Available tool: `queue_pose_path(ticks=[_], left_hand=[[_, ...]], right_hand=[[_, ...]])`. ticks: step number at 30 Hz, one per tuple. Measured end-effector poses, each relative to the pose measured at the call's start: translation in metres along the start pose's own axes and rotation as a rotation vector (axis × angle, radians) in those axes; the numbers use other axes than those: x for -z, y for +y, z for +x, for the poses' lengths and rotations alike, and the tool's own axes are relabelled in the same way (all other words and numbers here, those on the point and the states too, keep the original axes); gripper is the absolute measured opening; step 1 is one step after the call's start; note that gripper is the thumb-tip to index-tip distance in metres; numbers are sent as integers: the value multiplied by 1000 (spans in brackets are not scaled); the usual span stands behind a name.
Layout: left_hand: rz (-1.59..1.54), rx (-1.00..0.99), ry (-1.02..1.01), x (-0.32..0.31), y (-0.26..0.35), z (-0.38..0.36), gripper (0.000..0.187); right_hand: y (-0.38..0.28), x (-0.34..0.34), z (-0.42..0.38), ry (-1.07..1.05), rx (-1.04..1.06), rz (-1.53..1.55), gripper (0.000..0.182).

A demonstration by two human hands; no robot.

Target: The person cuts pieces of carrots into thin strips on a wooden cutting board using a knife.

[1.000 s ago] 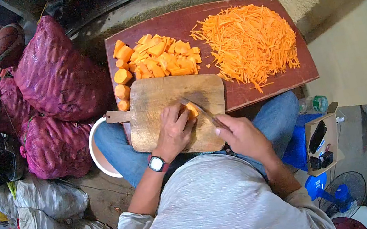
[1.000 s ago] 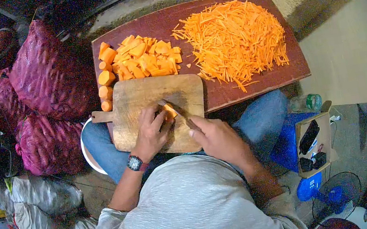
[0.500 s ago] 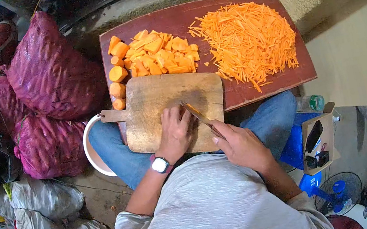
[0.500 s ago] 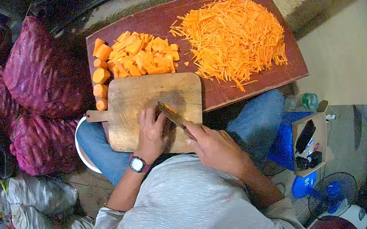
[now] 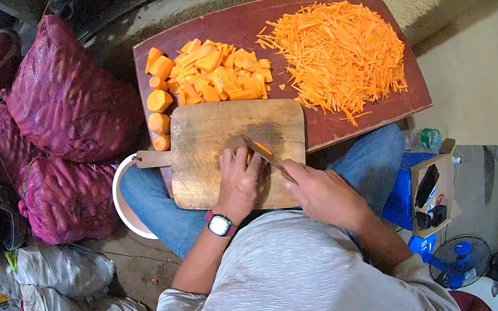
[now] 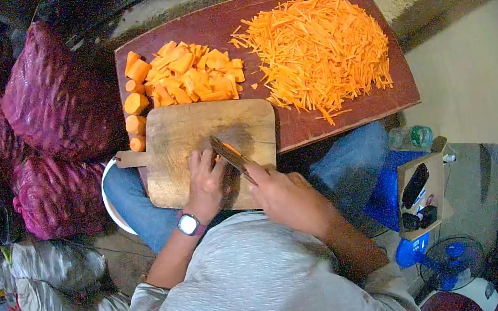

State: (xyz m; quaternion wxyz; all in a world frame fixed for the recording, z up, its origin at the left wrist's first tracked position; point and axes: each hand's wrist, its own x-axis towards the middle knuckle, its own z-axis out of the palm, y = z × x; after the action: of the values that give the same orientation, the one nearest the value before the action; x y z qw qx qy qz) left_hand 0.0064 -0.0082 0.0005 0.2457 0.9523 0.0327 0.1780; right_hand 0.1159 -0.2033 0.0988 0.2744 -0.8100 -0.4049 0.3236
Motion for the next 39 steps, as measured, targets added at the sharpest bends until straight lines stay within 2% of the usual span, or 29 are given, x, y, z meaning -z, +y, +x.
queue_pose_path(ticks=[3,7,10,16,18,22,24,25,27,31,33,36,39], left_hand=[[-24,26,-13,2,3,-1,34],[-27,2,-11,-1,1,-1,35],[-59,-15,6,4,0,3,37],[-43,-31,29,-2,-3,-3,41],[-52,-12,13,0,-1,-2,39],[-29,-35,34,3,-4,-2,36],[-7,-15,-28,2,-3,-6,37],[-11,-7,-30,3,-2,-7,37],[-26,-27,-4,4,-2,-3,37],[-37,-67,18,10,-3,1,37],[-47,-55,-7,9,-5,-5,36],[-45,-45,8,3,-7,-8,36],[-51,-33,-13,5,-5,-8,35]], right_hand=[[-2,1,-11,-46,-63,-4,39],[-1,-7,15,15,-10,1,38],[-12,1,20,-39,-16,-47,39],[-13,-1,9,-96,-162,-38,40],[-10,-5,25,-39,-47,-4,40],[-15,-1,18,-43,-25,-4,39],[-24,5,3,-104,-191,-40,39],[-19,-1,5,-113,-194,-41,39],[-9,-8,14,-11,-55,20,40],[-17,-3,25,-46,-84,-19,41],[-10,-6,7,28,41,-62,38],[-11,-11,3,15,-46,-19,37],[-13,-15,25,1,-36,-25,37]])
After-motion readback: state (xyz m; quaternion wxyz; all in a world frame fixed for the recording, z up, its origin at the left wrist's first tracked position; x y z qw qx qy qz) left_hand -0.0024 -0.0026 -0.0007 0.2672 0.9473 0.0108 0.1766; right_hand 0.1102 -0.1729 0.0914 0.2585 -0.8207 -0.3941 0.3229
